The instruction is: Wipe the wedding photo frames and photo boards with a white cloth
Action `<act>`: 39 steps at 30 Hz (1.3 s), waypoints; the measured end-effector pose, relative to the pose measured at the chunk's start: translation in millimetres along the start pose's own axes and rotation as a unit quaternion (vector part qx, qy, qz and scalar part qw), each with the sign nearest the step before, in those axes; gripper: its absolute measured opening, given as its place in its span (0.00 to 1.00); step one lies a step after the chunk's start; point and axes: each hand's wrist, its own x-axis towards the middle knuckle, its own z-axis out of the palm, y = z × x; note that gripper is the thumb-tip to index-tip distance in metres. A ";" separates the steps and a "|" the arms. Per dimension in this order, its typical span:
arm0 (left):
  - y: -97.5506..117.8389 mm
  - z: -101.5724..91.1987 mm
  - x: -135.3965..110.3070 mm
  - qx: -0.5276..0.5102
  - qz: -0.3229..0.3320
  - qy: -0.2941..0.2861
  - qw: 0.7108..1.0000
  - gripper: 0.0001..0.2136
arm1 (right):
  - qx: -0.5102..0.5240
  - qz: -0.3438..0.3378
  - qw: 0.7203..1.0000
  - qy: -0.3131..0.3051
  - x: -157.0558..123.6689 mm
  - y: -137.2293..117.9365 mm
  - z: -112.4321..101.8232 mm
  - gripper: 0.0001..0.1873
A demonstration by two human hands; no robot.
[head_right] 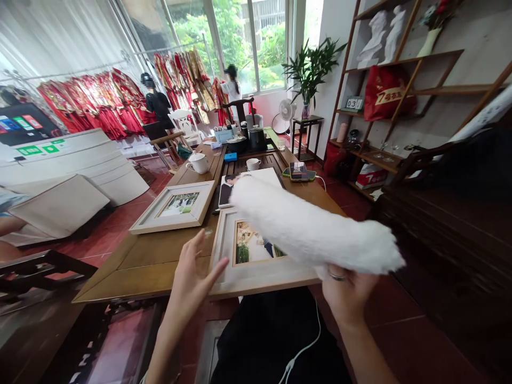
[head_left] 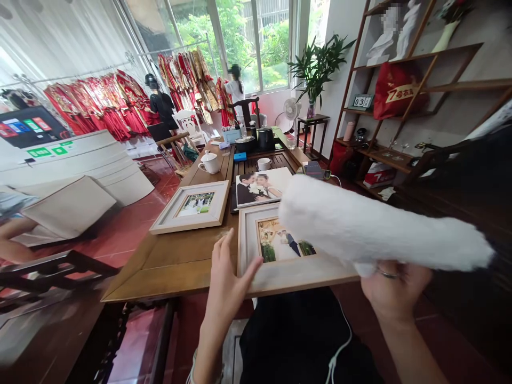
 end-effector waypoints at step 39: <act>-1.8 33.4 74.2 0.381 0.260 -0.256 0.850 0.41 | 0.129 0.360 0.887 -0.260 55.3 24.3 42.5 0.33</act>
